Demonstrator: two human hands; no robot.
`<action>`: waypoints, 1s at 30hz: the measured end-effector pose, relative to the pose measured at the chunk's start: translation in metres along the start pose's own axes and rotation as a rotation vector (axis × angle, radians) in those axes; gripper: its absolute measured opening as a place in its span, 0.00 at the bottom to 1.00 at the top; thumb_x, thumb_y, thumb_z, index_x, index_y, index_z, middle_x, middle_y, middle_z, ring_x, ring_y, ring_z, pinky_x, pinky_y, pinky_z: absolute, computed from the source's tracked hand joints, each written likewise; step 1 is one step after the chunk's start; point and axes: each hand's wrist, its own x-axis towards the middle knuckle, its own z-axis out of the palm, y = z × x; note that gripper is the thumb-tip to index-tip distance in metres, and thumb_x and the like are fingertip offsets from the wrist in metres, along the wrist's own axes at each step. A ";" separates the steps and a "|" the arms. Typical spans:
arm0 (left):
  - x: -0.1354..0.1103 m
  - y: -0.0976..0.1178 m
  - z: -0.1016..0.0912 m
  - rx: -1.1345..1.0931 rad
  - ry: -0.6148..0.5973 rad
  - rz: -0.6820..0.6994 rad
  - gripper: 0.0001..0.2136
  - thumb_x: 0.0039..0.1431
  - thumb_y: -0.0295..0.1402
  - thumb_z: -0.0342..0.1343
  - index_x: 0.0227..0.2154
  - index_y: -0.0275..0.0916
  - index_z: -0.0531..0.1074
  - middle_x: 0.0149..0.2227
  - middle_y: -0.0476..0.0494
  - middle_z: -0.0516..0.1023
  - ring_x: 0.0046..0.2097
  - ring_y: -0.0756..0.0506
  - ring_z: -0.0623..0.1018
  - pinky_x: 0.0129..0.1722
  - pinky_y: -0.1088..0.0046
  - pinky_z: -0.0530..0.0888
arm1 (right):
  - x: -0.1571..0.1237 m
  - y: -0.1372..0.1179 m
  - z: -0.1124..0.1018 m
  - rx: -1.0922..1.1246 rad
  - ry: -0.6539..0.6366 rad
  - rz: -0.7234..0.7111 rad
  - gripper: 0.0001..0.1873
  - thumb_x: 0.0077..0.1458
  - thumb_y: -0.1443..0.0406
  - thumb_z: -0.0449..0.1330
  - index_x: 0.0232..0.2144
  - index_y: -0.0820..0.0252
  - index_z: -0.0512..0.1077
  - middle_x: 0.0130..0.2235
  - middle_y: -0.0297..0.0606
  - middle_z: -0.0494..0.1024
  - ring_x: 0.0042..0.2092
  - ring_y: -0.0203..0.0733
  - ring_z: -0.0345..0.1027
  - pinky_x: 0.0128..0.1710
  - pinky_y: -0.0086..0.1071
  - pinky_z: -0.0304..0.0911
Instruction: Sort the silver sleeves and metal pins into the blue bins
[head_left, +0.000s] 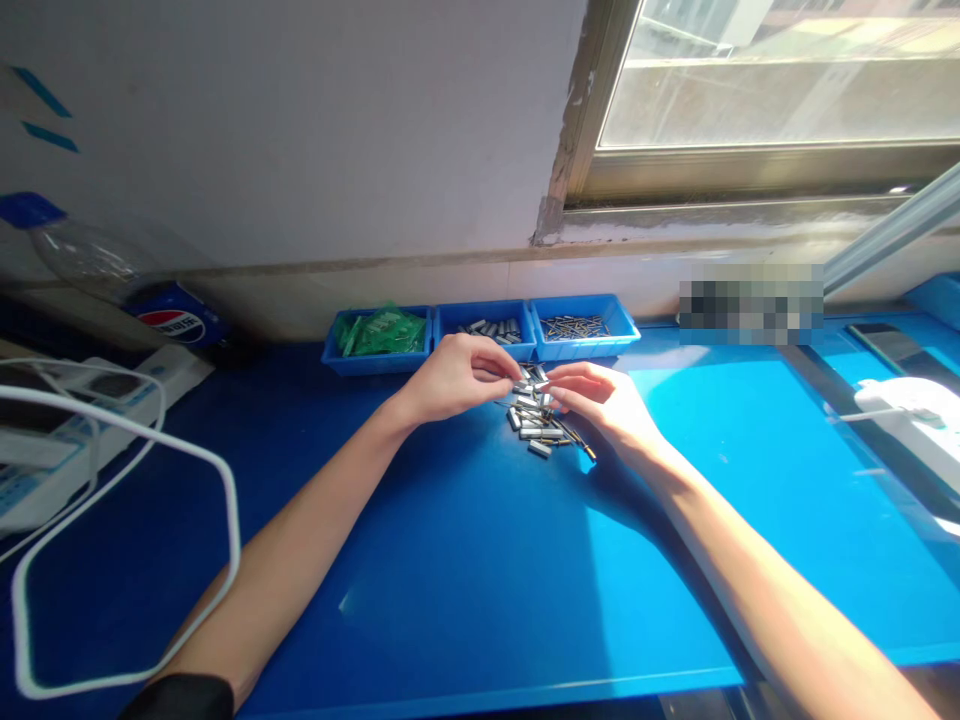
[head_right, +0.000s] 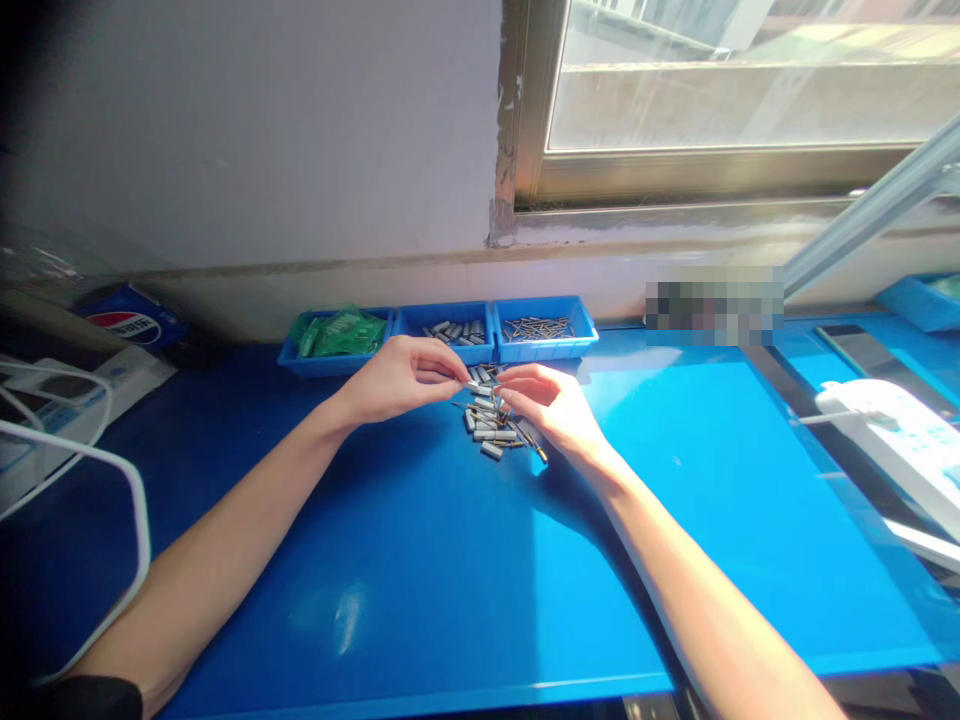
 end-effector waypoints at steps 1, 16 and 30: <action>0.001 0.000 0.001 -0.035 0.011 -0.018 0.07 0.56 0.31 0.69 0.35 0.35 0.87 0.40 0.40 0.90 0.42 0.42 0.89 0.49 0.70 0.85 | 0.000 -0.001 0.001 -0.001 -0.005 0.006 0.15 0.55 0.54 0.77 0.43 0.50 0.84 0.45 0.44 0.90 0.44 0.57 0.86 0.54 0.56 0.80; 0.002 -0.001 0.002 -0.189 -0.012 -0.064 0.12 0.56 0.38 0.74 0.38 0.34 0.87 0.41 0.38 0.90 0.44 0.40 0.89 0.51 0.66 0.85 | -0.007 -0.009 0.004 0.061 -0.034 0.004 0.19 0.54 0.59 0.78 0.46 0.58 0.84 0.44 0.43 0.91 0.46 0.49 0.87 0.52 0.41 0.79; 0.006 -0.020 -0.003 0.101 0.417 0.028 0.10 0.62 0.34 0.68 0.43 0.35 0.87 0.52 0.36 0.88 0.47 0.41 0.89 0.54 0.64 0.88 | -0.003 -0.008 0.002 -0.051 0.030 0.013 0.17 0.54 0.56 0.76 0.44 0.56 0.84 0.44 0.45 0.91 0.47 0.54 0.87 0.54 0.45 0.80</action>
